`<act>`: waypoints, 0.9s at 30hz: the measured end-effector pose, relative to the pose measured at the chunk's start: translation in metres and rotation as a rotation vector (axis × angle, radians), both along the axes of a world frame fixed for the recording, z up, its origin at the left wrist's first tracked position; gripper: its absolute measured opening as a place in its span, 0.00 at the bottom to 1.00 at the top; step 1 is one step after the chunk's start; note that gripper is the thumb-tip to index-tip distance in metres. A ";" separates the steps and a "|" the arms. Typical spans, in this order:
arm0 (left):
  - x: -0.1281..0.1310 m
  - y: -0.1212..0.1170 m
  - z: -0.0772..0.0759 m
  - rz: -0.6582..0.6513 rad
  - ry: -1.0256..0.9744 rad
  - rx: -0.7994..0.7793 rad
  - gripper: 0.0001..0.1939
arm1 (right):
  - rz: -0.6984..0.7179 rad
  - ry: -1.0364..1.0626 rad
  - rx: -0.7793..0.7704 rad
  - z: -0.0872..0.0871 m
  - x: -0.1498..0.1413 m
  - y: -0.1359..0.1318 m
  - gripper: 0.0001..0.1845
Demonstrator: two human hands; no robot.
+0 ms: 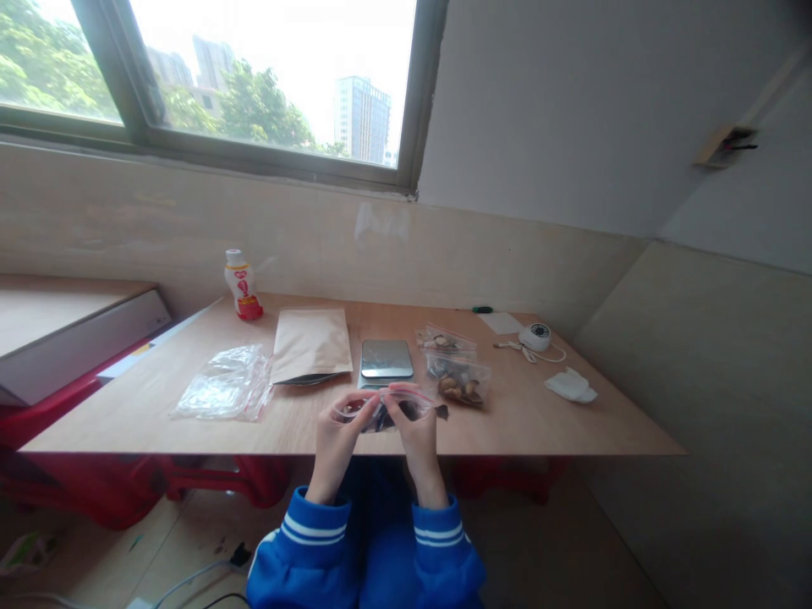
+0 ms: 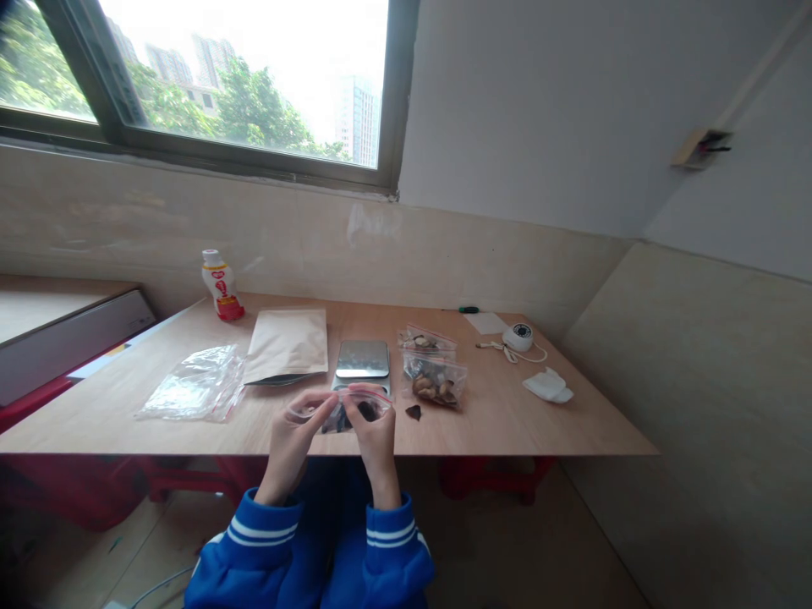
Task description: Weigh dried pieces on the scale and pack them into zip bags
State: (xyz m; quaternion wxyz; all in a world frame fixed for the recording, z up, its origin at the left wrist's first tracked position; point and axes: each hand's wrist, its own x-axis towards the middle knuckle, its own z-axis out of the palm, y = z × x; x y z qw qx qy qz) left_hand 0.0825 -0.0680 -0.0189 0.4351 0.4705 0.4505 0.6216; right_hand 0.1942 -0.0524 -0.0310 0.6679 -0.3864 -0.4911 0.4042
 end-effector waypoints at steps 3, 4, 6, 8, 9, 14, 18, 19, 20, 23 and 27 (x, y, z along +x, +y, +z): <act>0.002 0.001 -0.003 0.016 0.008 -0.008 0.13 | -0.058 -0.013 0.004 -0.001 -0.003 -0.001 0.08; 0.002 0.001 -0.003 0.020 0.017 -0.006 0.13 | -0.065 -0.013 0.004 -0.001 -0.003 -0.001 0.08; 0.002 0.001 -0.002 0.031 0.040 0.001 0.14 | -0.057 -0.003 0.003 -0.001 -0.004 -0.001 0.09; 0.002 0.000 -0.001 0.044 0.063 0.004 0.14 | -0.045 0.008 -0.001 -0.002 -0.005 -0.001 0.09; 0.002 0.000 -0.001 0.054 0.072 0.006 0.14 | -0.045 0.011 -0.004 -0.002 -0.005 -0.002 0.09; 0.003 0.000 -0.002 0.081 0.101 0.019 0.14 | -0.078 0.006 -0.015 -0.001 -0.007 -0.003 0.10; -0.001 0.004 -0.007 0.027 0.071 0.010 0.14 | -0.060 -0.022 -0.002 -0.001 -0.002 -0.002 0.10; -0.003 0.005 -0.008 0.006 0.056 0.003 0.14 | -0.042 -0.024 -0.008 -0.001 0.000 -0.001 0.11; -0.005 0.006 -0.009 -0.016 0.041 -0.008 0.14 | -0.018 -0.021 -0.020 0.000 0.003 -0.001 0.12; -0.012 0.008 -0.009 -0.073 -0.003 -0.030 0.15 | 0.024 -0.005 -0.051 0.001 0.014 0.001 0.14; -0.021 0.010 -0.007 -0.055 -0.052 0.032 0.18 | -0.126 0.049 -0.068 0.001 0.047 0.013 0.16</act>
